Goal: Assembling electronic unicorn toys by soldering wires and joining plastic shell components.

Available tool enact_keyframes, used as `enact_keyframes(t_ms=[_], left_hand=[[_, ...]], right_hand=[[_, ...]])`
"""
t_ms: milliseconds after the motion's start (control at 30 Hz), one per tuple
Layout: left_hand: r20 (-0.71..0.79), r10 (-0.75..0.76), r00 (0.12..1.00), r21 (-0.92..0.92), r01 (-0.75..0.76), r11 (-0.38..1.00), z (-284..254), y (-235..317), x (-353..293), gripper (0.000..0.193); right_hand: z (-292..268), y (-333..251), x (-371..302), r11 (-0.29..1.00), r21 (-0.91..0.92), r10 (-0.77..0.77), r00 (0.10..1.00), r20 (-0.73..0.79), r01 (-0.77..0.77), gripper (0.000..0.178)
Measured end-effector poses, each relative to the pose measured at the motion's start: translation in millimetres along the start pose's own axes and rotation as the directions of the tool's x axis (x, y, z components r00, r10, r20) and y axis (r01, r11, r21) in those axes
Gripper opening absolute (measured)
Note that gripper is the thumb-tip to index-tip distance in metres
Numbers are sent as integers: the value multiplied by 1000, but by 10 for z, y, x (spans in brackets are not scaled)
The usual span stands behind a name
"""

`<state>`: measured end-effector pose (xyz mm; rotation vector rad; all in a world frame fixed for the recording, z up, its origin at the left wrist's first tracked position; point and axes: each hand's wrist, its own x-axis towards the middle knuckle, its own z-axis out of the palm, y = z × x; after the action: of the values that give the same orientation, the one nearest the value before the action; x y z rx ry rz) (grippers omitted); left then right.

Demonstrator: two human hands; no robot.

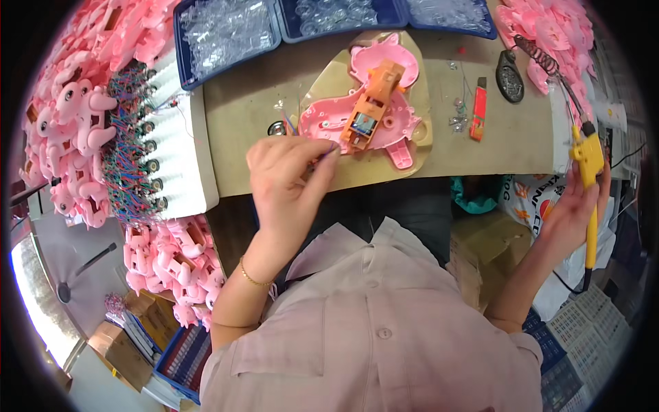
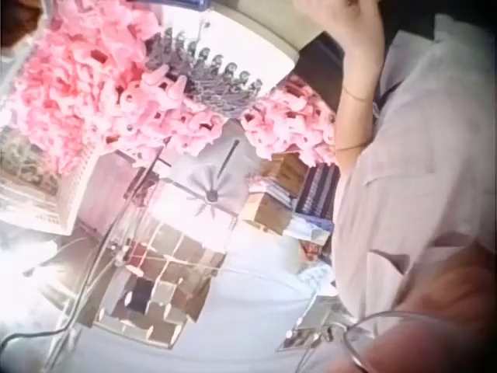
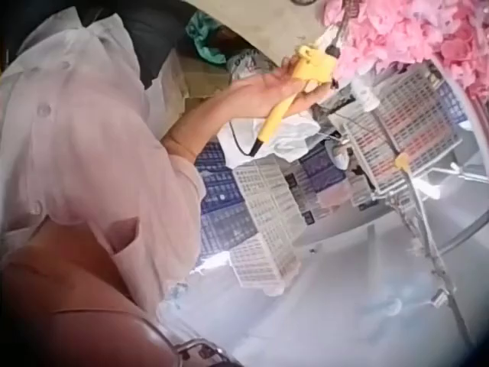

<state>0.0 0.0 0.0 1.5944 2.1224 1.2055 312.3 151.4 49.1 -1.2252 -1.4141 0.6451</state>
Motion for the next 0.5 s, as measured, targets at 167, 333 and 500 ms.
enact_keyframes(t_ms=[167,333,500], left_hand=[[-3,90,996,23,-90,996,113,-91,31,12],[53,-70,996,-57,73,996,103,-71,12,8],[61,-58,996,-58,62,996,90,-68,-7,8]], right_hand=[[62,-142,-437,920,377,19,973,228,-106,60],[-70,-273,-888,969,247,-92,899,428,-18,77],[193,-310,-777,871,386,-491,556,671,303,65]])
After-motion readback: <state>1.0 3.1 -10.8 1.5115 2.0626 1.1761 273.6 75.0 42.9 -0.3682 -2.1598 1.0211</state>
